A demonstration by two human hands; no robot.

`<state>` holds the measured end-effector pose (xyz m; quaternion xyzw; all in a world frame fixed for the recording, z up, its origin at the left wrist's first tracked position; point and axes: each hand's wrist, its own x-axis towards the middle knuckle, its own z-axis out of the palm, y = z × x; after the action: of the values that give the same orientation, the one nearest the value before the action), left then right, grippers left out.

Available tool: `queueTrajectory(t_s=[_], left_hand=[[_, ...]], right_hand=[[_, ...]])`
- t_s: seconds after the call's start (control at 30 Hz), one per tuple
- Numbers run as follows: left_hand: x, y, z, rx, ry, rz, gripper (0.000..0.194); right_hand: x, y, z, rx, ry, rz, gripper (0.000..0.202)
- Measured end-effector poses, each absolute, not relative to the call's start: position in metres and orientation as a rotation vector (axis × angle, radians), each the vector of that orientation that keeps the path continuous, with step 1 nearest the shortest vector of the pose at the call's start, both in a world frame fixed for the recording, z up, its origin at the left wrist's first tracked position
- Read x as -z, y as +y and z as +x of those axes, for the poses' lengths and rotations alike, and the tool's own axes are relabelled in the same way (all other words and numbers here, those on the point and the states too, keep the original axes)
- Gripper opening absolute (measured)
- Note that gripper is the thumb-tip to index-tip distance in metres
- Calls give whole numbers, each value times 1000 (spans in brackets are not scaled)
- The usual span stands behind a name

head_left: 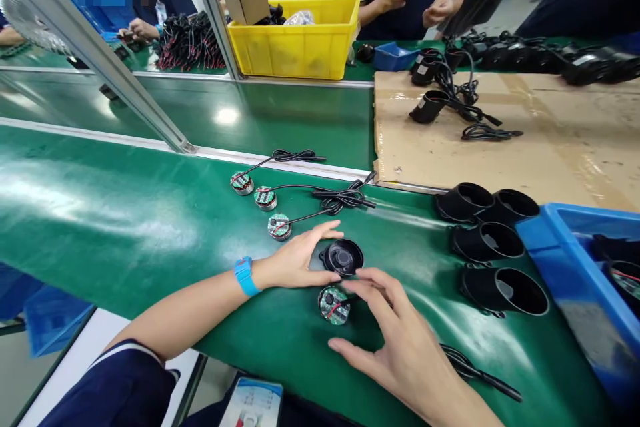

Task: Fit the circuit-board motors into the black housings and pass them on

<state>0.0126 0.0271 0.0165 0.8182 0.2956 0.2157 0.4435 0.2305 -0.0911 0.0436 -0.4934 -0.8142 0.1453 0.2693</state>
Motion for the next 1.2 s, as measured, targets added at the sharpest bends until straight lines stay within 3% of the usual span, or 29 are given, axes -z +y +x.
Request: queueTrajectory(t_s=[0.17,0.3,0.5,0.67,0.8,1.2], left_hand=[[-10,24,16,-535,784,2134,103],[-4,22,22,-550,859,2223,99],[-4,21,21,-540,826,2181,98],[-8,21,20,-508,811,2130,91],[-9,21,21,-524,787,2153,86],[-13,17,23,-569,844,2089,76]], right_hand=[[-30,-88,224,-403,-2210,-1281,45],[-46,-88,233,-354,-2120,-1223,32],[-83,-65,247,-86,-1962,-1333,38],[-71,-36,239,-92,-2184,-1351,37],[-64,-32,240,-102,-2353,-1441,53],[-63,-39,236,-57,-2248,-1597,57]])
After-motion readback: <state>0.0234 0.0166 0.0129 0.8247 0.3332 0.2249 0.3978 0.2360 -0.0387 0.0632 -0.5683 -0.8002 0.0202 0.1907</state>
